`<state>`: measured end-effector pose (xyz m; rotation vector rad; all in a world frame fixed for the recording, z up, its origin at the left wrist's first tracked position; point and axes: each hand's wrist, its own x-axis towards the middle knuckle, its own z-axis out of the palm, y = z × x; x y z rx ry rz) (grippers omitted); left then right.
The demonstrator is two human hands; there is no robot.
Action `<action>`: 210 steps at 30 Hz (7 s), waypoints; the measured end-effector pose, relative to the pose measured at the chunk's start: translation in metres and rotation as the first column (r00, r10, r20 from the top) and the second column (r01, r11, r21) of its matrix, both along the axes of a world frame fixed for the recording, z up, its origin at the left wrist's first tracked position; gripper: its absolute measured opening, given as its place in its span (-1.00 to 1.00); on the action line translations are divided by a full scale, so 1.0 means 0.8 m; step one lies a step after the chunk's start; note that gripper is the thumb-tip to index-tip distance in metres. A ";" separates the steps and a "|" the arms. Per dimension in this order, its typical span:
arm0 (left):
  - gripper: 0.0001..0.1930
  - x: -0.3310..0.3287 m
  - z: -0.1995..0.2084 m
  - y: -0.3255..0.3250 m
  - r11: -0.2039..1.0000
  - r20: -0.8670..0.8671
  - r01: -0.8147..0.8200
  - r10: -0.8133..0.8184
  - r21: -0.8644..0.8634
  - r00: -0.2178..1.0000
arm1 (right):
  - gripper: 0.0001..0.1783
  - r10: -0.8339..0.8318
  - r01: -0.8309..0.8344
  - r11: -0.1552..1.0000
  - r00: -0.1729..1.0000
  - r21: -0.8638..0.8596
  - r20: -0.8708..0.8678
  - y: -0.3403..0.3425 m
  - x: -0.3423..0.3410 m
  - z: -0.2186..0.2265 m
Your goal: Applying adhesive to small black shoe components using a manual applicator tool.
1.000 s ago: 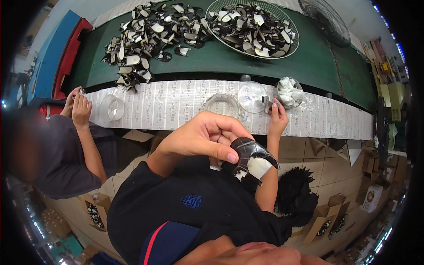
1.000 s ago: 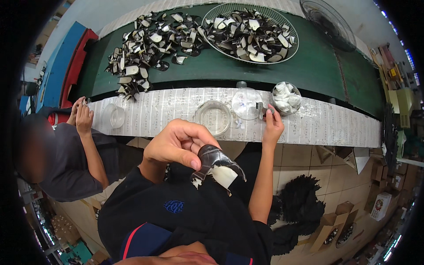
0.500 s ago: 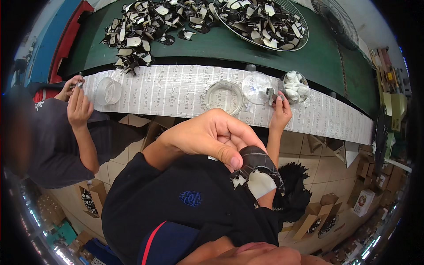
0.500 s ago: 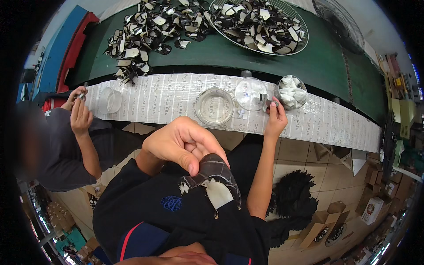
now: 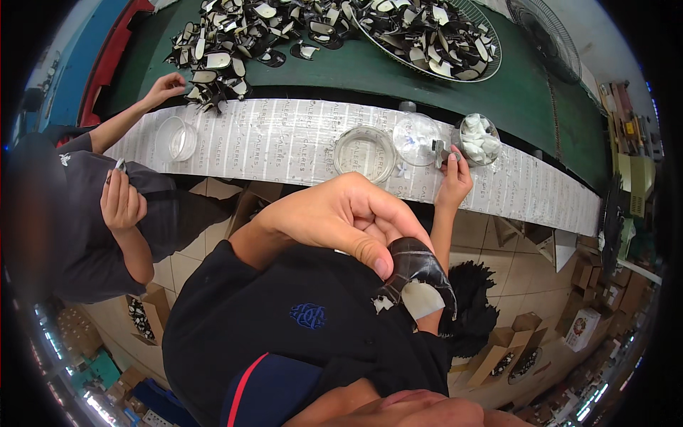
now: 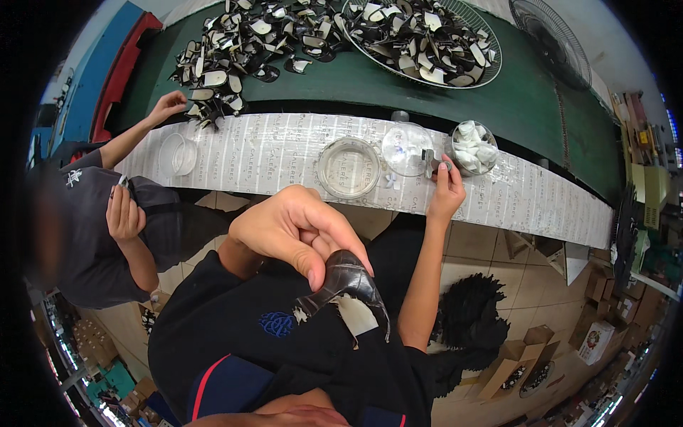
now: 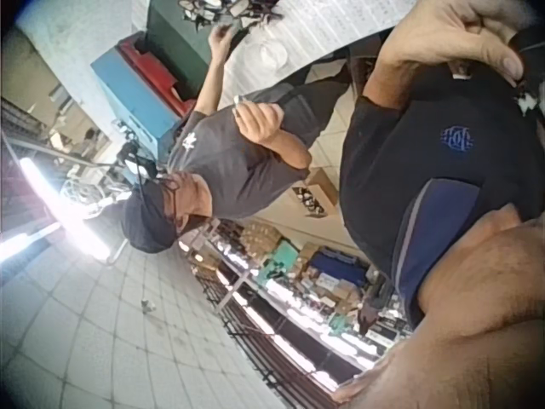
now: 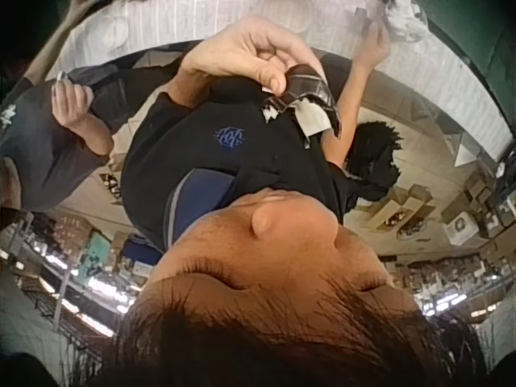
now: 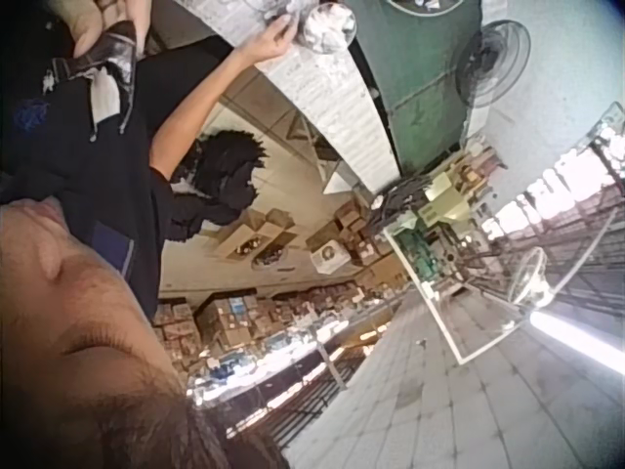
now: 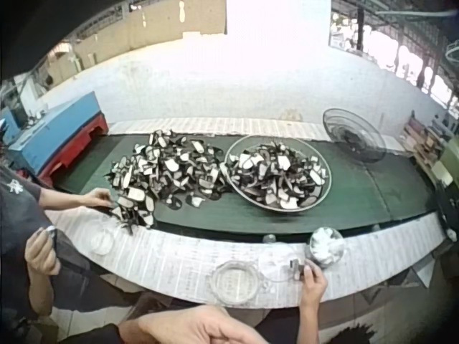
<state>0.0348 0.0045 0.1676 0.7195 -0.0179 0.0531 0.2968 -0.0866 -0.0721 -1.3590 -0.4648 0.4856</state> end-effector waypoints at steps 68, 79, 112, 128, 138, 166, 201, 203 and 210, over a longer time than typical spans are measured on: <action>-0.40 -0.158 -0.258 0.100 0.009 0.074 -0.100 0.609 0.995 0.790 | -0.68 0.050 -0.056 0.995 0.996 0.084 0.073 -0.006 -0.002 0.003; -0.61 -0.145 -0.233 0.024 0.019 0.158 -0.335 0.856 0.942 0.493 | -0.69 0.039 -0.052 0.989 0.995 0.141 0.096 -0.022 -0.009 -0.003; -0.58 -0.086 -0.181 -0.058 0.772 -0.254 -0.627 0.629 0.100 0.734 | -0.71 0.196 -0.174 0.978 0.603 -0.112 0.773 -0.084 -0.234 0.198; -0.66 -0.087 -0.180 -0.042 0.728 -0.274 -0.673 0.679 0.131 0.681 | -0.69 0.250 -0.206 0.964 0.506 -0.165 0.825 -0.047 -0.248 0.174; -0.67 -0.089 -0.197 -0.041 0.742 -0.306 -0.662 0.657 0.103 0.689 | -0.70 0.341 -0.244 0.940 0.618 -0.240 0.708 -0.054 -0.250 0.186; -0.69 -0.091 -0.178 -0.046 0.752 -0.302 -0.650 0.649 0.113 0.699 | -0.68 0.335 -0.223 0.941 0.534 -0.253 0.777 -0.051 -0.238 0.179; -0.76 -0.093 -0.177 -0.054 0.761 -0.343 -0.649 0.612 0.010 0.713 | -0.68 0.324 -0.139 0.941 0.627 -0.307 0.708 -0.066 -0.253 0.197; -0.77 -0.094 -0.176 -0.054 0.758 -0.342 -0.652 0.616 0.012 0.710 | -0.68 0.331 -0.142 0.938 0.633 -0.315 0.700 -0.067 -0.254 0.197; -0.78 -0.094 -0.173 -0.055 0.754 -0.346 -0.656 0.624 0.029 0.701 | -0.71 0.281 -0.082 0.949 0.662 -0.305 0.695 -0.071 -0.244 0.199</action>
